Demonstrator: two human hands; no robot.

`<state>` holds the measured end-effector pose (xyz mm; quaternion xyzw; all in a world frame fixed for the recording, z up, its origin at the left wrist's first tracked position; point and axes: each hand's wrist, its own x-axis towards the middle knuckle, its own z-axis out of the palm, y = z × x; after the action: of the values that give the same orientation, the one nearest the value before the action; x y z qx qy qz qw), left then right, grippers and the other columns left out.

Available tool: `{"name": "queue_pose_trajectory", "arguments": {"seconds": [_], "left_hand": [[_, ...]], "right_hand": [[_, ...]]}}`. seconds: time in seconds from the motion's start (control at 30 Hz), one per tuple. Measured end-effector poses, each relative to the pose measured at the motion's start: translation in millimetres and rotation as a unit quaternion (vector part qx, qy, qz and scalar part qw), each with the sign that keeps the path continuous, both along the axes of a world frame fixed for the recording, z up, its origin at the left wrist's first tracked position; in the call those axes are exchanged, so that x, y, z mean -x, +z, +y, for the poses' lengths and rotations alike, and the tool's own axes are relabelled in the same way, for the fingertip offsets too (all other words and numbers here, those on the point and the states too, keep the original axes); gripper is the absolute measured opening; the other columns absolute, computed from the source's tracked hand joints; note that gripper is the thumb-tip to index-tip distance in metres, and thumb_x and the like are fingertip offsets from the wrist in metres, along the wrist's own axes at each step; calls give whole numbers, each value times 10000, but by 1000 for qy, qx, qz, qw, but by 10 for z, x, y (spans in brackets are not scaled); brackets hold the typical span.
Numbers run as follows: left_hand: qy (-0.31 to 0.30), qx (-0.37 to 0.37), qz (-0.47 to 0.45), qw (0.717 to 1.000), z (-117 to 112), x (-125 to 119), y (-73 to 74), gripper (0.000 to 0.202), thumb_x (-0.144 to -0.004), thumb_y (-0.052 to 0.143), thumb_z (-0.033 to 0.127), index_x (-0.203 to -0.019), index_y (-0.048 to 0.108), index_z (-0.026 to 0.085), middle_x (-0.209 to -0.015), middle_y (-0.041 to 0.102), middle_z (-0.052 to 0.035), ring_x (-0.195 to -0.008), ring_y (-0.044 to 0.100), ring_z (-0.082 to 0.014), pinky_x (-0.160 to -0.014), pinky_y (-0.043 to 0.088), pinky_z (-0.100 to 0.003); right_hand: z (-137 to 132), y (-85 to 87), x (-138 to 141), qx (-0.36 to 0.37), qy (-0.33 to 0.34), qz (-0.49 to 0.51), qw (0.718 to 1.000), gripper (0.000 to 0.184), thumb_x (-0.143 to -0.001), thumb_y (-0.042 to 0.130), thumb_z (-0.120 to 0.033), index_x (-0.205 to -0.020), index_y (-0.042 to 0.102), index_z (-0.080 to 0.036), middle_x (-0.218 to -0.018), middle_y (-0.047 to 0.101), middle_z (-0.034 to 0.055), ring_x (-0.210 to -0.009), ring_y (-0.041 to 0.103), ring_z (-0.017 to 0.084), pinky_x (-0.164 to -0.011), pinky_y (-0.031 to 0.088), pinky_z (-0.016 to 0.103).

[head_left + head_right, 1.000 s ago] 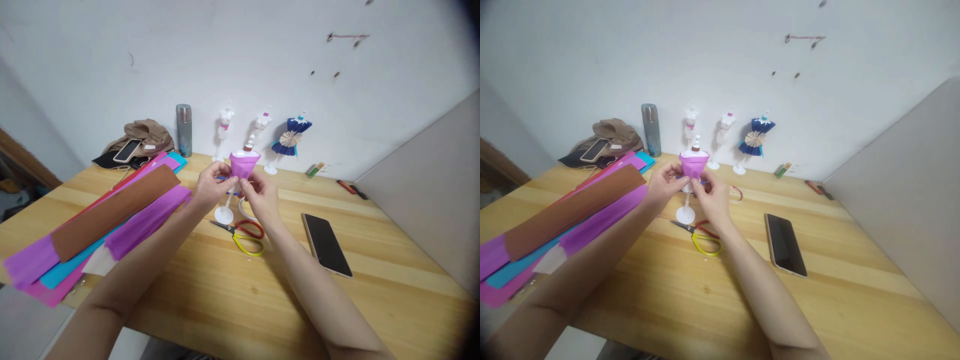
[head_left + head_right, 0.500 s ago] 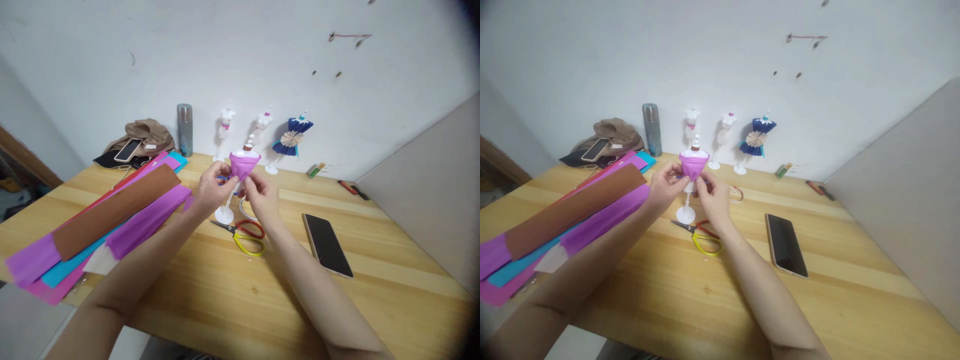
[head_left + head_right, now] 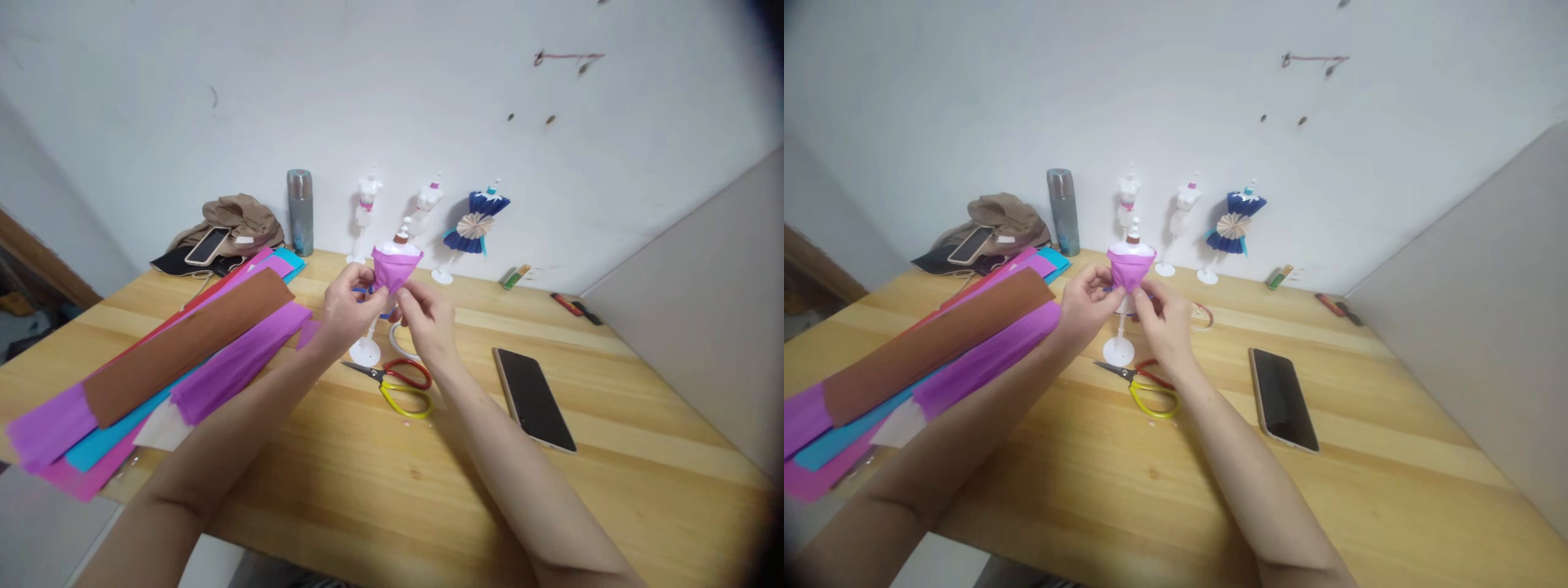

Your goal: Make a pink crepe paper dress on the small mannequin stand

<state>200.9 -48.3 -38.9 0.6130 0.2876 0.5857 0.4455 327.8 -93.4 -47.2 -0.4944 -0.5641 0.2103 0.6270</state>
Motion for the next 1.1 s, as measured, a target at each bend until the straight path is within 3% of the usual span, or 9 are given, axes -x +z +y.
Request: {"name": "queue_pose_trajectory", "arguments": {"seconds": [0.3, 0.53, 0.77, 0.97, 1.1], "left_hand": [[-22, 2, -22, 1000, -26, -4, -3, 156, -712, 722, 138, -731, 577, 192, -706, 601, 23, -669, 573, -104, -594, 487, -208], [-22, 50, -45, 997, 7, -26, -22, 177, -714, 745, 202, -704, 568, 191, -653, 616, 35, -612, 576, -90, -588, 471, -211], [-60, 91, -63, 992, 47, 7, -27, 205, -691, 781, 236, -759, 594, 183, -695, 646, 26, -666, 604, -103, -655, 485, -234], [-73, 68, -62, 993, -4, 56, 18, 224, -690, 788, 240, -771, 587, 183, -740, 625, 27, -711, 590, -104, -691, 476, -236], [-123, 72, -76, 987, -43, 97, 76, 204, -730, 754, 280, -825, 606, 177, -770, 641, 14, -704, 581, -109, -667, 467, -239]], "right_hand": [[19, -32, -11, -2, -15, 43, 999, 343, -794, 752, -550, -757, 720, -210, -584, 623, -11, -510, 544, 144, -504, 440, 286], [6, -39, 43, 5, -22, 34, 999, 388, -837, 693, -563, -696, 690, -201, -561, 603, -17, -513, 517, 131, -503, 434, 268], [-43, 4, -3, -26, 4, -7, 1000, 313, -864, 659, -503, -765, 703, -209, -621, 666, 1, -548, 589, 160, -531, 487, 289], [-39, -29, 6, -31, -42, -19, 998, 288, -824, 729, -497, -855, 744, -211, -657, 695, 16, -595, 612, 183, -574, 506, 318], [-83, 15, 14, -48, -65, -57, 995, 251, -842, 710, -458, -868, 750, -211, -724, 734, 30, -586, 599, 170, -588, 494, 320]]}}
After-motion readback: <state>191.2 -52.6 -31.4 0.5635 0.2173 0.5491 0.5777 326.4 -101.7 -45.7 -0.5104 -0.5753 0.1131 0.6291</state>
